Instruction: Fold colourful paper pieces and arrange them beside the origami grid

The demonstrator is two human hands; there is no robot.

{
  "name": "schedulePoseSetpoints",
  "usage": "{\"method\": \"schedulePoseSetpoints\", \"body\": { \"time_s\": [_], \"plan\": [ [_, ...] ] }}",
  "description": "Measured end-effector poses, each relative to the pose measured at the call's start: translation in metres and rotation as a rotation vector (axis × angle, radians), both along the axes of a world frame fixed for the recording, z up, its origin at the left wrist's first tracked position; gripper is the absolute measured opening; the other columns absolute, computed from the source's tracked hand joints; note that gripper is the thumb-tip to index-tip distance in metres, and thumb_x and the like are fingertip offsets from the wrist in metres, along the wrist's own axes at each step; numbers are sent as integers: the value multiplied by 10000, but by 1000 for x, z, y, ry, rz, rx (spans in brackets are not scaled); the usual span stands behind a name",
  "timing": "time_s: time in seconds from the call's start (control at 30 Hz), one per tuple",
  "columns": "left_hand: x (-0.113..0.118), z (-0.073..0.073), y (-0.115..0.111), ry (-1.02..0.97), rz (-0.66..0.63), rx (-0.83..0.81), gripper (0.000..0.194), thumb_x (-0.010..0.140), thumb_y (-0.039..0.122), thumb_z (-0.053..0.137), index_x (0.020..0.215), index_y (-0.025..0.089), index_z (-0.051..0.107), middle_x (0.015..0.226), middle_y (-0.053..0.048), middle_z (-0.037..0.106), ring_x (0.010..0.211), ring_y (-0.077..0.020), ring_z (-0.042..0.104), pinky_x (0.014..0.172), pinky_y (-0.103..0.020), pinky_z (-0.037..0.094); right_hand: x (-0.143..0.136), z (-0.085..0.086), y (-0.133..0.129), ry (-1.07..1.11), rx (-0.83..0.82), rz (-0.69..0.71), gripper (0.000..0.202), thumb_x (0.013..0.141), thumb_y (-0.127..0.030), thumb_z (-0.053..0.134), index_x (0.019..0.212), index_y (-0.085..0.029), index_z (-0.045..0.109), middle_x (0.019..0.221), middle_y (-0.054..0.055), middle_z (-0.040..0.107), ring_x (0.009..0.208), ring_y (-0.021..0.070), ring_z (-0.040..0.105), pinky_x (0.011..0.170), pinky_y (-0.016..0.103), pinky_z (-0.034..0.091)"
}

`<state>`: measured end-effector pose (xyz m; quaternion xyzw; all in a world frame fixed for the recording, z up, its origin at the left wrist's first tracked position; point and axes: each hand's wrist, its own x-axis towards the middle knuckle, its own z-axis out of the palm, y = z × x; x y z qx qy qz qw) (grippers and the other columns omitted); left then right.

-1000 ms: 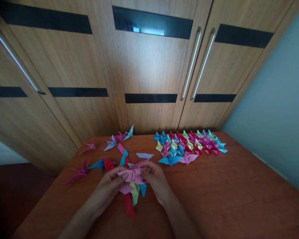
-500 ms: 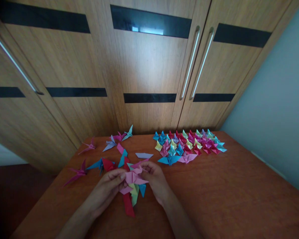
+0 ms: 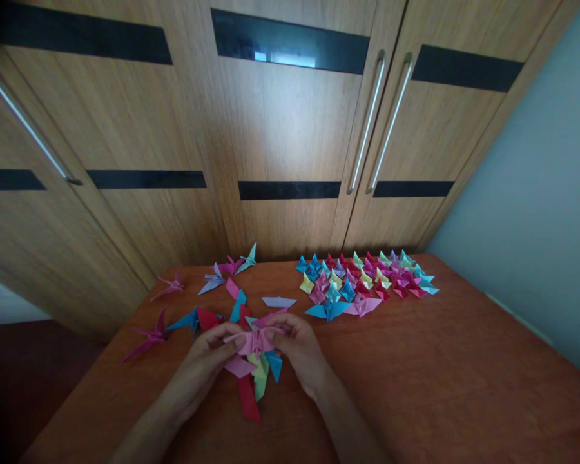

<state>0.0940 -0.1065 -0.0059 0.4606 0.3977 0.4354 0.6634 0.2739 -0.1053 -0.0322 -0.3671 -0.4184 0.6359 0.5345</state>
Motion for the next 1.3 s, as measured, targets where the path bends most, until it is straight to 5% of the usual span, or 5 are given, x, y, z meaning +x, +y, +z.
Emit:
{"method": "schedulePoseSetpoints", "body": {
  "time_s": [0.23,0.7,1.0,1.3],
  "plan": [
    [4,2,-3,-38,-71,-55,205,706,317,743,727,145,633,699,-18,612,645,-136,553,599,-216,419,-1,0,-1,-10,-2,3,223,690,-334,738,840,-187,663,688,-16,590,555,86,462,493,198,338],
    [7,-1,-1,-62,3,-122,177,662,272,784,729,140,686,674,-11,654,628,-105,572,612,-194,463,-1,-5,1,39,6,21,208,675,-278,753,846,-194,671,727,-15,616,596,93,503,542,206,371],
    [1,-3,2,6,56,-16,294,736,273,711,1013,191,654,939,-48,675,761,-153,607,666,-223,462,3,3,0,2,46,11,205,707,-309,733,861,-188,671,758,-3,632,594,93,504,524,203,374],
    [1,-2,3,167,-80,54,226,694,343,739,753,139,664,672,5,615,614,-120,527,568,-202,383,2,3,-1,-50,46,32,212,670,-258,763,850,-185,675,758,-16,624,616,91,524,553,196,403]
  ]
}}
